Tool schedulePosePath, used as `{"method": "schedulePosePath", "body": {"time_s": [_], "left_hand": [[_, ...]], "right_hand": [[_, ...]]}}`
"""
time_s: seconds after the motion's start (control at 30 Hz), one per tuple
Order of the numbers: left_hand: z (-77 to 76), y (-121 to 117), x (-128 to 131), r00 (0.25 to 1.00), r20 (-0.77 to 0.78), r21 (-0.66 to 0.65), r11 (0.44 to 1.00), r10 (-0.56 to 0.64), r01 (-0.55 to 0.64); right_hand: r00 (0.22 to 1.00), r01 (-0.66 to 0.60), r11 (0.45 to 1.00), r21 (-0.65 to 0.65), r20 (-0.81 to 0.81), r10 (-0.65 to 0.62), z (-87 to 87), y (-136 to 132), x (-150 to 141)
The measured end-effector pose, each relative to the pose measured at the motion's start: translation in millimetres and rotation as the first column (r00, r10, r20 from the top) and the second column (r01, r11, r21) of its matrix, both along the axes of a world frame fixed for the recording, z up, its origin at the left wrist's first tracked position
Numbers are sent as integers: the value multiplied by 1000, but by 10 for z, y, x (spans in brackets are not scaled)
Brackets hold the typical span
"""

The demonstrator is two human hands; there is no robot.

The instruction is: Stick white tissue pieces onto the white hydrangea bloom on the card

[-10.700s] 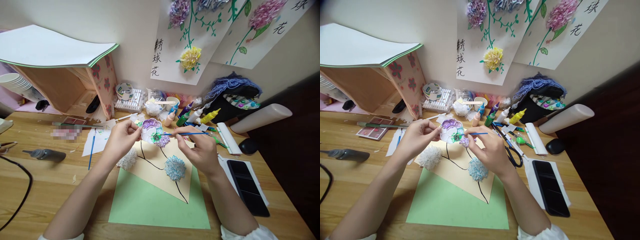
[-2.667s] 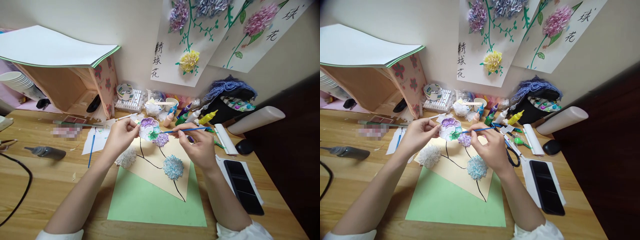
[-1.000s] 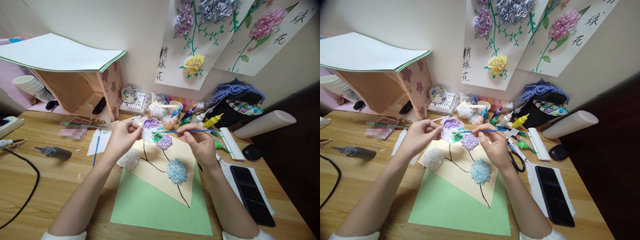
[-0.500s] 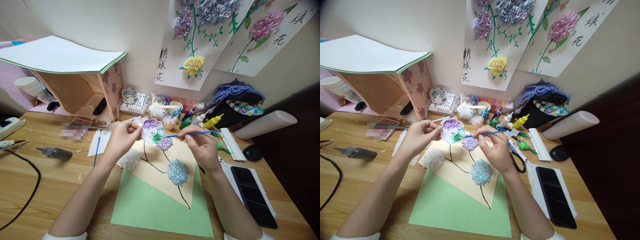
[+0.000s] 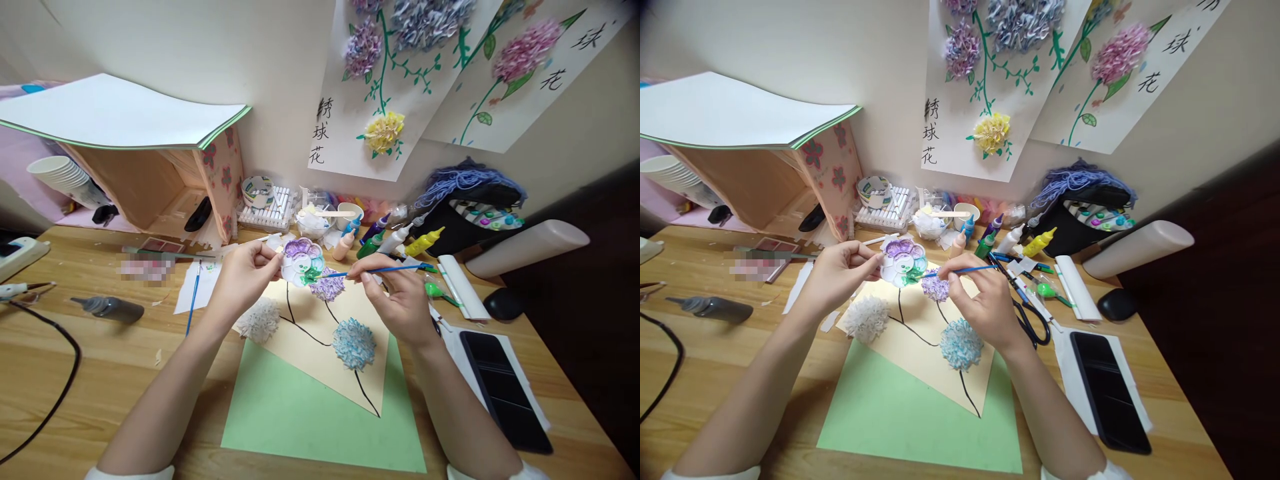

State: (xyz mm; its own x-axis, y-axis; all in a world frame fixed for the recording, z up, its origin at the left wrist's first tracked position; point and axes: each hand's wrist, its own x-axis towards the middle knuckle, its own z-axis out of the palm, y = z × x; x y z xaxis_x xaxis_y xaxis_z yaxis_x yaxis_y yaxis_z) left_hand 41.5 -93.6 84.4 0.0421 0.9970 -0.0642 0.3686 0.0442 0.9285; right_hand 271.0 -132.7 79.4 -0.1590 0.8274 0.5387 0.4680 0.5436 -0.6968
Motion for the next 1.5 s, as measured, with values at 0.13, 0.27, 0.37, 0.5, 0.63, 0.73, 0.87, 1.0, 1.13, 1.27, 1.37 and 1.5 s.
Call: {"method": "schedulePosePath", "body": {"time_s": [0.13, 0.27, 0.37, 0.5, 0.63, 0.73, 0.87, 1.0, 1.13, 1.27, 1.37, 1.5], "left_hand": [[8, 10, -3, 999, 39, -23, 1000, 12, -11], [36, 37, -36, 992, 110, -65, 996, 65, -58], [58, 57, -60, 986, 143, -97, 992, 89, -76], [65, 64, -67, 985, 142, -127, 989, 94, -76], [62, 60, -59, 986, 146, -124, 990, 84, -66], [75, 53, -49, 985, 154, -120, 991, 79, -60], [99, 51, -43, 983, 157, -127, 989, 97, -77], [89, 69, -54, 983, 159, -139, 988, 89, -67], [61, 92, -67, 985, 168, -147, 989, 48, -24], [77, 90, -59, 980, 186, -153, 987, 70, -42], [106, 75, -50, 976, 188, -158, 984, 106, -76], [123, 64, -44, 974, 195, -155, 984, 116, -86]], "right_hand": [[1000, 21, 1000, 16, 5, -21, 34, -8, 24], [999, -32, 999, -40, 3, 32, 77, -8, 68], [998, -65, 996, -68, -18, 64, 100, -10, 104], [994, -102, 992, -73, -41, 99, 130, -8, 144], [989, -102, 994, -39, -108, 97, 155, -3, 159], [986, -120, 992, -46, -118, 113, 155, 0, 155], [990, -133, 989, -65, -60, 129, 147, 5, 161], [987, -156, 987, -49, -49, 154, 157, 5, 193], [983, -172, 985, -16, -68, 171, 179, -15, 195], [982, -182, 983, 11, -39, 183, 185, -40, 170], [988, -155, 988, -11, -22, 155, 175, -47, 173], [983, -66, 995, -70, -178, 53, 154, -18, 177]]}}
